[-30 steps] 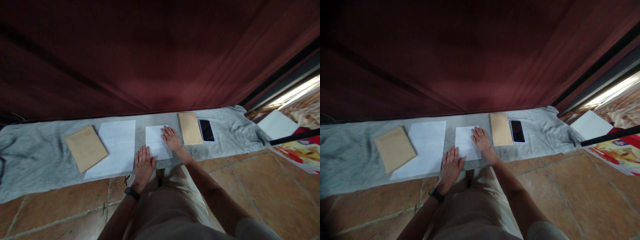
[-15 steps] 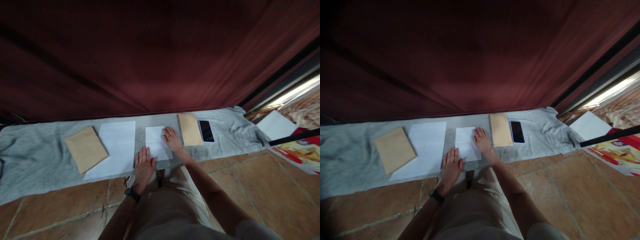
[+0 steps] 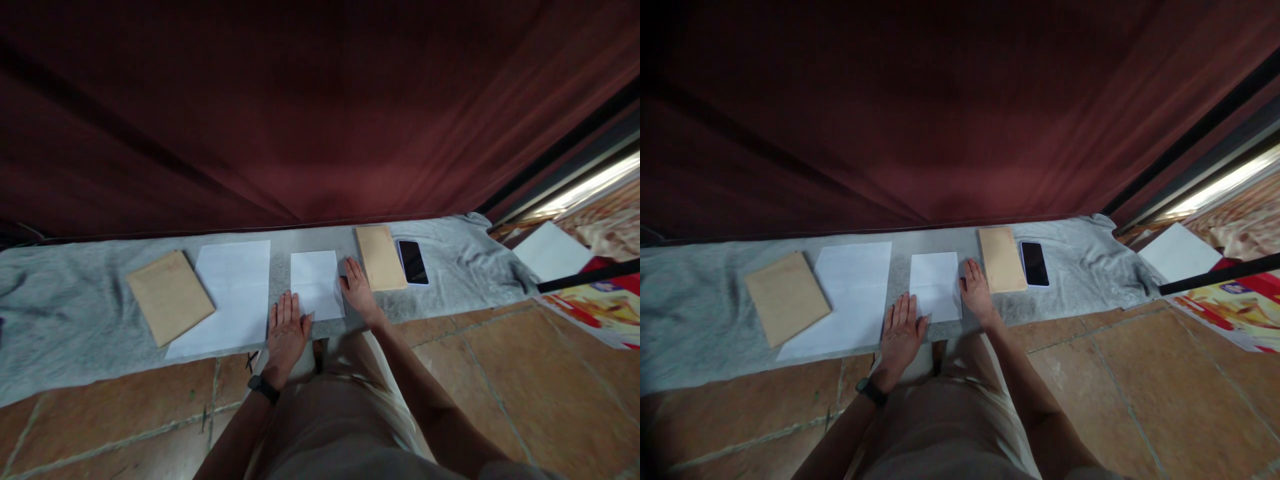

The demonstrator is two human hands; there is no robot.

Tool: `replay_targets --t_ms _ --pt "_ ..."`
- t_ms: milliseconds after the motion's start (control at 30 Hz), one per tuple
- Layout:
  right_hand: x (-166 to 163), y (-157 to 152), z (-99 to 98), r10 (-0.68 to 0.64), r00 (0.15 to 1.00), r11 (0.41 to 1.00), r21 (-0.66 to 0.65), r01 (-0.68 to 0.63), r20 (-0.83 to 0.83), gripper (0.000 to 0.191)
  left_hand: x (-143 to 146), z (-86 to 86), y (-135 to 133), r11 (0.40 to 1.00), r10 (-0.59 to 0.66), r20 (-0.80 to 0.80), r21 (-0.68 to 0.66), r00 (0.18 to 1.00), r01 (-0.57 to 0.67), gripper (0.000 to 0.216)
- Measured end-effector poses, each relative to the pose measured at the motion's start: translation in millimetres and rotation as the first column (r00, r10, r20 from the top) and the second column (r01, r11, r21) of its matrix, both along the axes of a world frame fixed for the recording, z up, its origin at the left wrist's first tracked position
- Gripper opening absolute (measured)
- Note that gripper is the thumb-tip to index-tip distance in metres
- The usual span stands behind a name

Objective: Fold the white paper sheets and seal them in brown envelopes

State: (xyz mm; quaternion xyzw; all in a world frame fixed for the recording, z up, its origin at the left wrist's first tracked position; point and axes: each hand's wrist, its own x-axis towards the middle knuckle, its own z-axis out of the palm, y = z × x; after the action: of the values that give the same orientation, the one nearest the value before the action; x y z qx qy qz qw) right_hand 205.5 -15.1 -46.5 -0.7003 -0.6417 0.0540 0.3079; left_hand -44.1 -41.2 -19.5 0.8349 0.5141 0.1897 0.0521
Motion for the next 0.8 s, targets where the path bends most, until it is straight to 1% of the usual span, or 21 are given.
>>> replay_targets --t_ms 200,267,400,533,600,667,800 --pt "-12 -7 10.0 0.008 0.999 1.000 -0.013 -0.008 0.041 0.056 0 1.2 0 1.000 0.005 0.011 -0.006 1.000 -0.005 0.066" --pt "-21 -14 13.4 0.052 0.996 0.999 -0.019 -0.050 0.071 0.055 0 1.3 0 1.000 0.002 -0.005 0.002 1.000 -0.002 0.065" --pt "-42 -33 18.2 0.182 0.975 0.982 -0.067 -0.175 0.129 0.052 -1 2.5 -1 1.000 -0.002 -0.034 0.007 0.999 0.002 0.064" --pt "-51 -46 21.4 0.225 0.961 0.972 -0.110 -0.209 0.162 0.047 2 8.3 0 1.000 0.002 -0.029 -0.016 1.000 -0.003 0.062" --pt "-52 -48 22.5 0.228 0.959 0.971 -0.116 -0.211 0.167 0.046 9 12.1 5 0.999 -0.019 -0.014 -0.038 1.000 0.019 0.061" --pt "-52 -48 23.3 0.225 0.960 0.971 -0.115 -0.208 0.165 0.046 21 14.7 14 0.995 -0.071 0.005 -0.066 0.997 0.071 0.061" --pt "-53 -48 24.3 0.216 0.964 0.974 -0.103 -0.202 0.154 0.046 45 13.5 41 0.981 -0.164 0.024 -0.100 0.986 0.166 0.061"
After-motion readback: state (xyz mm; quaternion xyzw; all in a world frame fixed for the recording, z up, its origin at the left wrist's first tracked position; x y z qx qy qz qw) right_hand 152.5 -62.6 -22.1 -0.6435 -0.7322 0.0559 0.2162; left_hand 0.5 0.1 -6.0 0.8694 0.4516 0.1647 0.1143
